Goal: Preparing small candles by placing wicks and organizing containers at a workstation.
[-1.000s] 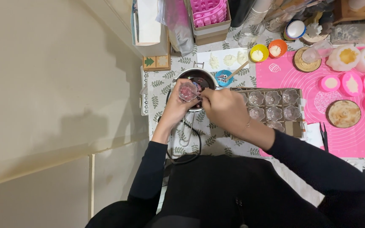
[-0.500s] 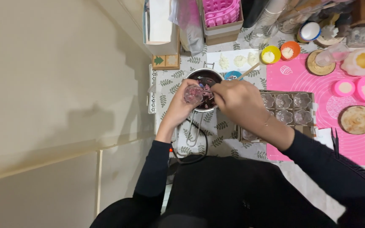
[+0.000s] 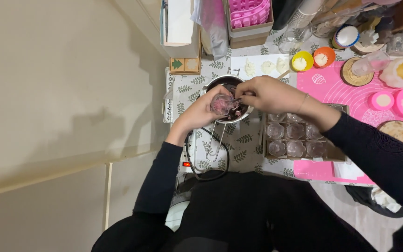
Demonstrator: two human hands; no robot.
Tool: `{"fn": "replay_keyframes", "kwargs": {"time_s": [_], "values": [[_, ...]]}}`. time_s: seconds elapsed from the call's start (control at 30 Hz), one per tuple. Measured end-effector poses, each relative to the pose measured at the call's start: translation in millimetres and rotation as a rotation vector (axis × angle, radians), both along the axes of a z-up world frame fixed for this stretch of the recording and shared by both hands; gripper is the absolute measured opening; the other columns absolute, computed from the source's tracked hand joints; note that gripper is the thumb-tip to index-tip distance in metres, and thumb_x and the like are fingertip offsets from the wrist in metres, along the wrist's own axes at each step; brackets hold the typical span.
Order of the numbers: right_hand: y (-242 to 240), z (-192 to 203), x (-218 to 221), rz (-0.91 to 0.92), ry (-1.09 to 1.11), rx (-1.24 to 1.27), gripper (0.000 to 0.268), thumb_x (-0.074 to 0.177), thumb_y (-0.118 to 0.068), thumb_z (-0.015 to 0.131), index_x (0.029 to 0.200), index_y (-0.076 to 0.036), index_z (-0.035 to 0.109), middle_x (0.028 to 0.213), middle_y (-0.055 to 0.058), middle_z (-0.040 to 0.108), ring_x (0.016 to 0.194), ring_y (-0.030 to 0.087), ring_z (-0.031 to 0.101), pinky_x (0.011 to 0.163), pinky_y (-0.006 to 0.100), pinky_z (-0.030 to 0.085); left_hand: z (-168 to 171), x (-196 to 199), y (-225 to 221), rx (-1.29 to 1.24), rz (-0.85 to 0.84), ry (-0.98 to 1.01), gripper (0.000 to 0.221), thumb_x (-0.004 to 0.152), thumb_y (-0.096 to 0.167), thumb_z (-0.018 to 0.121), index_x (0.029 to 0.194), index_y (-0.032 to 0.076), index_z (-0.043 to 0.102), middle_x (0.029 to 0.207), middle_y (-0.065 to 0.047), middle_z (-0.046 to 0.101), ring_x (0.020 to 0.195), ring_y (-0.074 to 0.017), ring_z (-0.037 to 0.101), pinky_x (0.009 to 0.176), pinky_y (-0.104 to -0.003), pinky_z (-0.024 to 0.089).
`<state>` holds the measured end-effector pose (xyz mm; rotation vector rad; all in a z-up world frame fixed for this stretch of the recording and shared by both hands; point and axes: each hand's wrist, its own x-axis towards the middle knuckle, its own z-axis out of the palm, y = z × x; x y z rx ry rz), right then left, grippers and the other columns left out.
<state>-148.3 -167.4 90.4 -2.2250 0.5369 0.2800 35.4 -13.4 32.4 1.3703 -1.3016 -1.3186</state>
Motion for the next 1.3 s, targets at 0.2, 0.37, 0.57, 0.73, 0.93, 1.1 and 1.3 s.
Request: {"fn": "replay_keyframes", "kwargs": {"time_s": [0.2,0.37,0.57,0.73,0.93,1.1,1.3], "values": [[-31,-36,-6,-0.117,-0.061,0.526,0.022,0.091,-0.013,0.067,0.107,-0.004,0.078,0.092,0.000,0.079,0.083,0.005,0.066,0.078,0.024,0.052,-7,11,-10,-0.011,-0.032,-0.009,0.043,0.082,-0.002,0.078,0.116,0.009,0.054,0.106,0.002,0.065,0.106,-0.0103,0.063,0.098,-0.028,0.049],[-41,-54,-23,-0.275,-0.075,0.632,0.024,0.093,-0.012,0.064,0.110,-0.003,0.077,0.094,-0.001,0.078,0.082,0.004,0.065,0.076,0.022,0.050,-12,13,-14,-0.019,0.072,-0.010,0.044,0.085,-0.002,0.076,0.120,0.010,0.052,0.108,0.001,0.063,0.105,-0.0116,0.063,0.096,-0.029,0.050],[-32,-76,-62,-0.532,-0.188,0.605,0.022,0.096,-0.015,0.063,0.110,-0.003,0.075,0.086,-0.002,0.070,0.073,0.004,0.057,0.064,0.022,0.044,-6,9,-2,0.001,0.187,-0.143,0.039,0.087,-0.001,0.072,0.118,0.010,0.051,0.111,-0.004,0.070,0.105,-0.0164,0.068,0.093,-0.031,0.053],[-5,-47,-60,-0.476,-0.210,0.259,0.023,0.096,-0.014,0.063,0.112,-0.005,0.076,0.080,0.006,0.066,0.069,0.008,0.053,0.062,0.026,0.045,1,2,0,0.066,0.216,-0.351,0.049,0.080,-0.005,0.068,0.122,0.009,0.047,0.113,-0.011,0.069,0.106,-0.0282,0.069,0.089,-0.037,0.054],[24,-16,-33,-0.134,-0.569,-0.501,0.013,0.088,-0.011,0.073,0.099,-0.004,0.075,0.088,0.010,0.069,0.083,0.027,0.065,0.076,0.039,0.053,-5,-11,-4,-0.117,0.178,-0.732,0.043,0.083,-0.008,0.064,0.120,0.005,0.045,0.103,-0.021,0.064,0.103,-0.0435,0.064,0.086,-0.051,0.051],[22,-15,-33,-0.013,-0.549,-0.708,0.009,0.082,-0.011,0.073,0.088,-0.006,0.075,0.080,0.010,0.061,0.081,0.030,0.062,0.075,0.042,0.052,-3,-8,-13,0.049,0.289,-0.979,0.054,0.079,-0.013,0.058,0.129,0.003,0.045,0.112,-0.026,0.058,0.098,-0.0451,0.064,0.083,-0.051,0.054],[29,-50,-58,-0.145,-0.452,-0.655,0.017,0.088,-0.005,0.064,0.104,-0.001,0.069,0.090,0.011,0.064,0.088,0.029,0.064,0.085,0.042,0.054,13,-5,15,-0.165,0.413,-0.800,0.052,0.083,-0.008,0.067,0.131,0.005,0.048,0.116,-0.021,0.059,0.103,-0.0424,0.065,0.087,-0.047,0.054]]}}
